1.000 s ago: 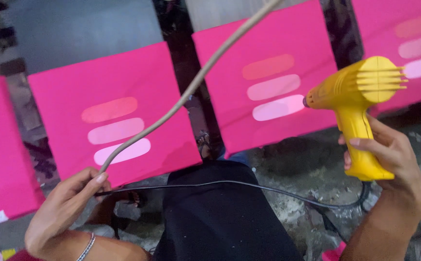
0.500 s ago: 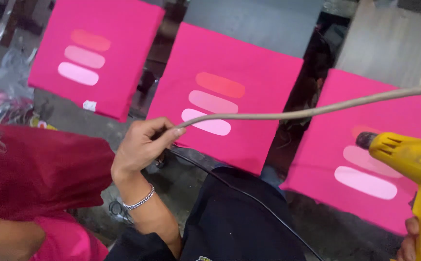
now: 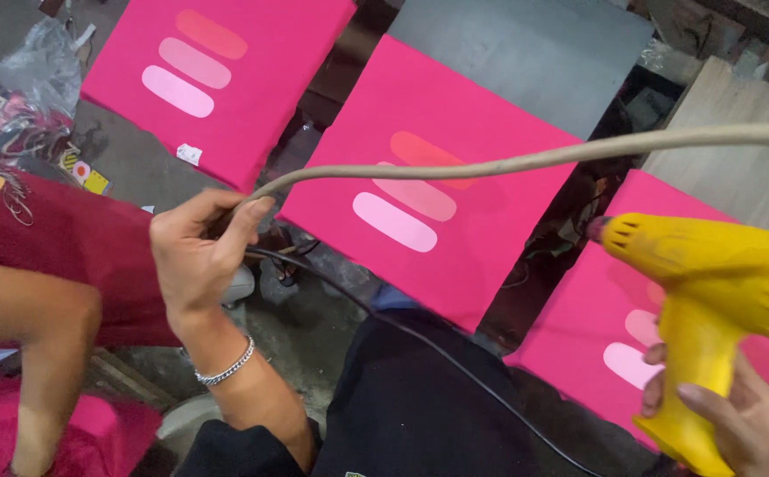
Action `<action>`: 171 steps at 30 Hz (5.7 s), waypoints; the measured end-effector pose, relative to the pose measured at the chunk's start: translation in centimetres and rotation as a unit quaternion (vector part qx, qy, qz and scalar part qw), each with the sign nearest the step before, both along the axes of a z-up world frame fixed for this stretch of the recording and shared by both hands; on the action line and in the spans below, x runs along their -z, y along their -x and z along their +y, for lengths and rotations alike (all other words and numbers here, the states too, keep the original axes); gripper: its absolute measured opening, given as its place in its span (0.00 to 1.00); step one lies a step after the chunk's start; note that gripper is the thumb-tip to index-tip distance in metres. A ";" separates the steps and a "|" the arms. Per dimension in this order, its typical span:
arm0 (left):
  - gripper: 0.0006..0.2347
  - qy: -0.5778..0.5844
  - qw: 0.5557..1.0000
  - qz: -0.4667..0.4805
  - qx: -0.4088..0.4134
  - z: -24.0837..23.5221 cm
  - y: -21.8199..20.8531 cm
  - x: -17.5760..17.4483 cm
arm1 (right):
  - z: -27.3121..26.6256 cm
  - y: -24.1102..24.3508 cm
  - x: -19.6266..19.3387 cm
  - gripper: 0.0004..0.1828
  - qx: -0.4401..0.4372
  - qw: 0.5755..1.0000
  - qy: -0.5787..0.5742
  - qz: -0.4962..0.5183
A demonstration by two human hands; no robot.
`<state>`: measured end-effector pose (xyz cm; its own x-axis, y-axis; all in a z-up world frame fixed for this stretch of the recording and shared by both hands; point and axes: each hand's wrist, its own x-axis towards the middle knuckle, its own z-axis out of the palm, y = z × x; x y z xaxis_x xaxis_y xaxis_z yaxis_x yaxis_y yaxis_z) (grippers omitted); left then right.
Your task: Using a handheld heat gun to dry ink on screen-printed fabric pieces laid out on a production surface.
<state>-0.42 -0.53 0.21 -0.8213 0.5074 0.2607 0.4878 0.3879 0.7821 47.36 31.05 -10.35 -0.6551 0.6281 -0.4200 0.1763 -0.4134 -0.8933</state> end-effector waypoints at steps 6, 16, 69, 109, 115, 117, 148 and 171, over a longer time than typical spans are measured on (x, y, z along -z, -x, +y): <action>0.06 0.019 0.999 -0.025 -0.023 -1.6 4.4 0.3 | -3.5 12.3 -5.6 0.26 0.018 0.998 -0.026 -0.051; 0.07 0.146 0.982 -0.116 0.012 -4.7 18.4 0.0 | -6.5 28.4 -3.1 0.31 0.014 0.991 0.040 -0.125; 0.10 0.134 0.978 -0.006 0.160 -12.0 37.2 3.5 | -11.3 41.9 -7.9 0.37 0.049 0.972 -0.002 -0.230; 0.11 0.155 0.975 -0.027 0.156 -11.5 37.5 4.1 | -12.3 39.9 -8.7 0.42 0.040 0.964 0.043 -0.261; 0.11 0.135 0.977 -0.031 0.161 -11.5 37.6 4.4 | -12.6 37.2 -6.7 0.40 0.083 0.970 0.038 -0.226; 0.11 0.138 0.978 -0.029 0.155 -11.3 37.3 4.1 | -12.5 37.6 -7.6 0.40 0.105 0.960 0.039 -0.256; 0.11 0.126 0.978 -0.054 0.154 -11.4 37.7 4.9 | -12.0 36.3 -8.0 0.33 0.158 0.953 0.054 -0.251; 0.11 0.135 0.981 -0.027 0.138 -11.6 36.9 4.5 | -11.5 34.1 -8.5 0.34 0.170 0.956 0.023 -0.237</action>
